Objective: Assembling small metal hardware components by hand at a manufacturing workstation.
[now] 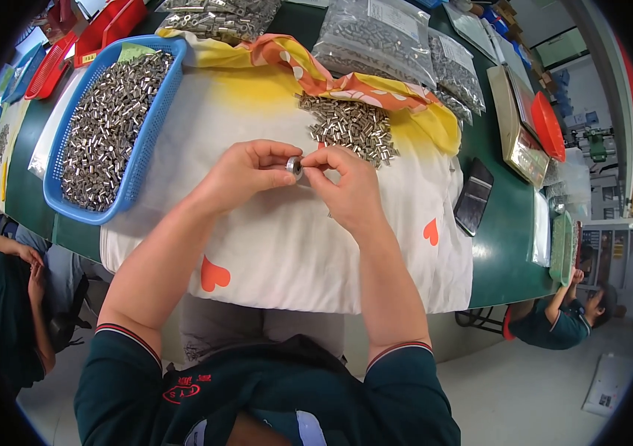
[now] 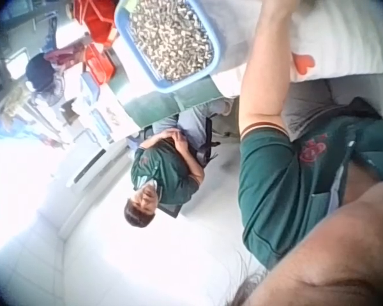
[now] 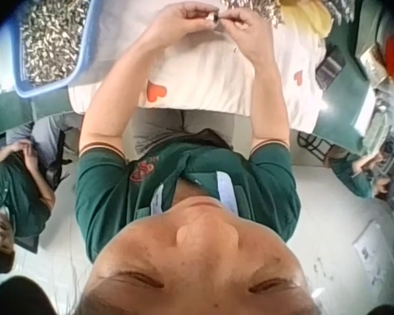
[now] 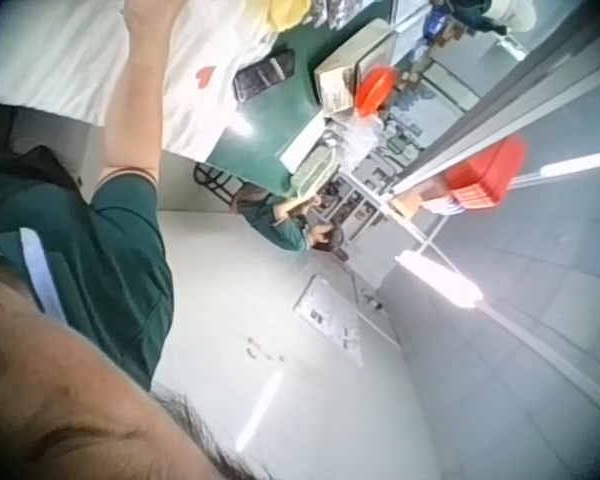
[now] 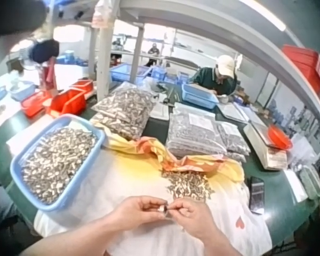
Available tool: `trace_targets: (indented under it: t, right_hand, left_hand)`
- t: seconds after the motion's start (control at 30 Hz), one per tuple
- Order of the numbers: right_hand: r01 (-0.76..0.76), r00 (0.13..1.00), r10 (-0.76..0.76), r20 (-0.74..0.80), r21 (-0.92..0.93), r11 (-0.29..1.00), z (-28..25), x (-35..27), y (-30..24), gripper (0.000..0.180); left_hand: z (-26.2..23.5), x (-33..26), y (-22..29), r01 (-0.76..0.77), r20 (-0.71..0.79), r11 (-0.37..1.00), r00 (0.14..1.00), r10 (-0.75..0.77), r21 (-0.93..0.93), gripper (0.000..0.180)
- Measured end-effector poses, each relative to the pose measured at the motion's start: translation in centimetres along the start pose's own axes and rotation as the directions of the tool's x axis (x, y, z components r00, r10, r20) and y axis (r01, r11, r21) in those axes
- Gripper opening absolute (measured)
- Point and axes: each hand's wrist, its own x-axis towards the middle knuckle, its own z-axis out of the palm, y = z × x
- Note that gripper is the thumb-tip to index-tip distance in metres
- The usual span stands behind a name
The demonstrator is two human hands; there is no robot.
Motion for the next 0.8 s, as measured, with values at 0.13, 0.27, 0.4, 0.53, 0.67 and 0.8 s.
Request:
trace_targets:
  t: [0.13,0.27,0.4,0.53,0.67,0.8]
  right_hand:
    - [0.059,0.998,-0.061,-0.012,-0.121,0.991,0.0,-0.3,-0.3,0.009]
    - [0.195,0.978,-0.210,-0.009,-0.331,0.923,0.4,-0.4,-0.4,0.008]
    - [0.187,0.976,-0.213,-0.036,-0.354,0.916,0.8,-0.7,-0.7,0.009]
    - [0.200,0.961,-0.260,-0.093,-0.415,0.888,1.2,-0.9,-0.6,0.008]
    - [0.097,0.986,-0.129,-0.103,-0.269,0.958,1.0,-1.0,-1.2,0.007]
    - [0.066,0.992,-0.089,-0.088,-0.236,0.970,0.8,-1.4,-1.6,0.006]
  left_hand:
    - [0.0,0.0,-0.1,-0.005,0.011,1.000,1.000,0.005,-0.018,0.034]
    - [0.0,-0.1,-0.3,-0.029,-0.013,0.999,0.999,0.030,0.046,0.033]
    - [0.1,-0.2,-0.1,-0.040,-0.055,0.984,0.997,0.050,0.171,0.031]
    - [0.3,-0.3,0.2,-0.007,-0.087,0.980,0.996,0.024,0.199,0.031]
    - [-0.1,-0.1,0.0,-0.039,-0.039,0.986,0.998,0.046,0.159,0.031]
    - [-0.2,-0.3,-0.1,-0.024,0.024,0.994,0.999,0.022,0.106,0.031]
